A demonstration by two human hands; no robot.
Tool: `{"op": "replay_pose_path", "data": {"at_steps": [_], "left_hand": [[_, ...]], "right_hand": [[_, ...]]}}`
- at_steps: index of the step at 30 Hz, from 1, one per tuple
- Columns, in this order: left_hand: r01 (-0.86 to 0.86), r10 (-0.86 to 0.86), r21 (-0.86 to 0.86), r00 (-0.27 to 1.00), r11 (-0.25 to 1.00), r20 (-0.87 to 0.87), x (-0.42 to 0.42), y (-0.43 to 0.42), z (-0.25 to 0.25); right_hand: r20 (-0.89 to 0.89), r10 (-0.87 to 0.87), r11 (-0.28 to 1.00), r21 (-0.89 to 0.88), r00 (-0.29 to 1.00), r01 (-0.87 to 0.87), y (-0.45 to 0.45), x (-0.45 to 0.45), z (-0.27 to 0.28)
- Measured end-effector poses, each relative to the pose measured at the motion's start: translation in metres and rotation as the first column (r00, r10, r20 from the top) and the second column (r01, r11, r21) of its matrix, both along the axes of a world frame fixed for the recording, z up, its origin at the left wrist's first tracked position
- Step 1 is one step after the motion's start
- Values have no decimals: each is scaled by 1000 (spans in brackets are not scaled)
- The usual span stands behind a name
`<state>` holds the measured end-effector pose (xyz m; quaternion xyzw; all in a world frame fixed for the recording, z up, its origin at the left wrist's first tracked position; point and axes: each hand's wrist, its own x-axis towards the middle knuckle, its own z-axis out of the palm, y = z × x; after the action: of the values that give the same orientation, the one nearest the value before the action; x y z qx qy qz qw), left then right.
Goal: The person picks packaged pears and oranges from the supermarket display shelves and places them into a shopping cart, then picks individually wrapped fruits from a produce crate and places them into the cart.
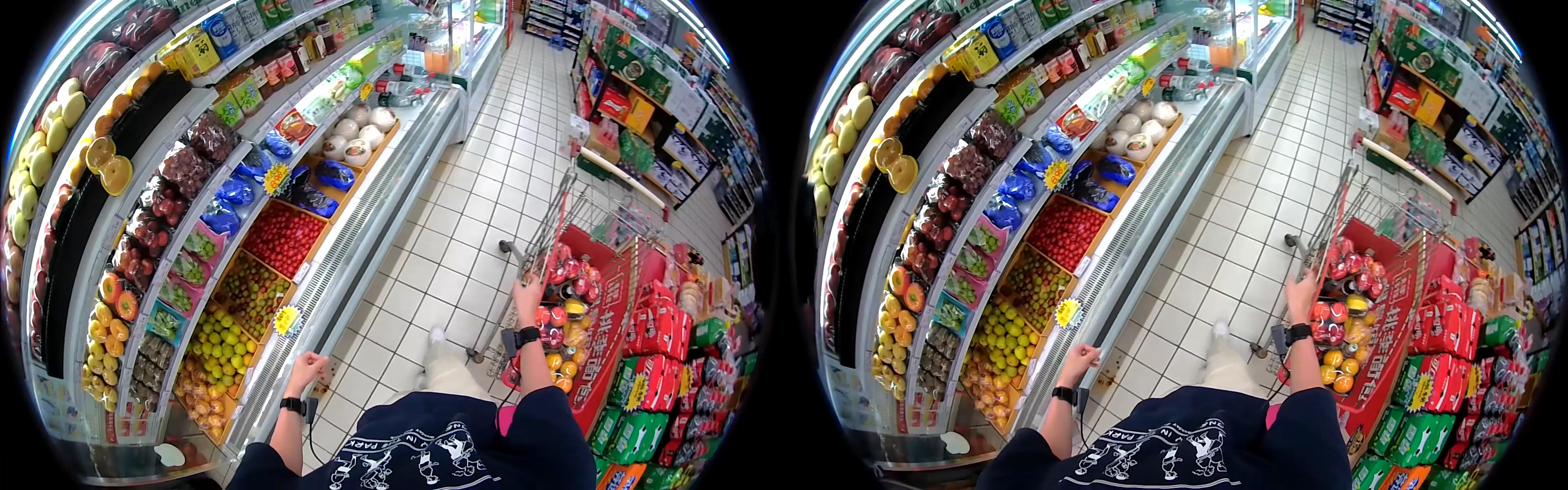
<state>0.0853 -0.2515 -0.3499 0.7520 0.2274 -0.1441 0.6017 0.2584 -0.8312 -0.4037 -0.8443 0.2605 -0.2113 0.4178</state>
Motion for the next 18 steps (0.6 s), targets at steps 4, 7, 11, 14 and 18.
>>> {"op": "replay_pose_path", "data": {"at_steps": [4,7,11,14,18], "left_hand": [[79,-78,79,997,994,-19,57,-10,23],[172,-169,108,985,979,-33,115,-13,15],[281,-280,115,960,953,-28,198,-47,21],[365,-361,139,931,921,-53,254,-75,22],[406,-402,120,914,906,-57,303,-94,14]], "right_hand": [[43,-193,978,93,980,188,-27,34,26],[25,-312,950,10,950,312,-52,64,37],[-88,-303,938,149,949,313,-84,102,17],[-167,-273,937,178,947,302,-86,117,27],[-286,-347,922,69,893,380,-92,139,30]]}}
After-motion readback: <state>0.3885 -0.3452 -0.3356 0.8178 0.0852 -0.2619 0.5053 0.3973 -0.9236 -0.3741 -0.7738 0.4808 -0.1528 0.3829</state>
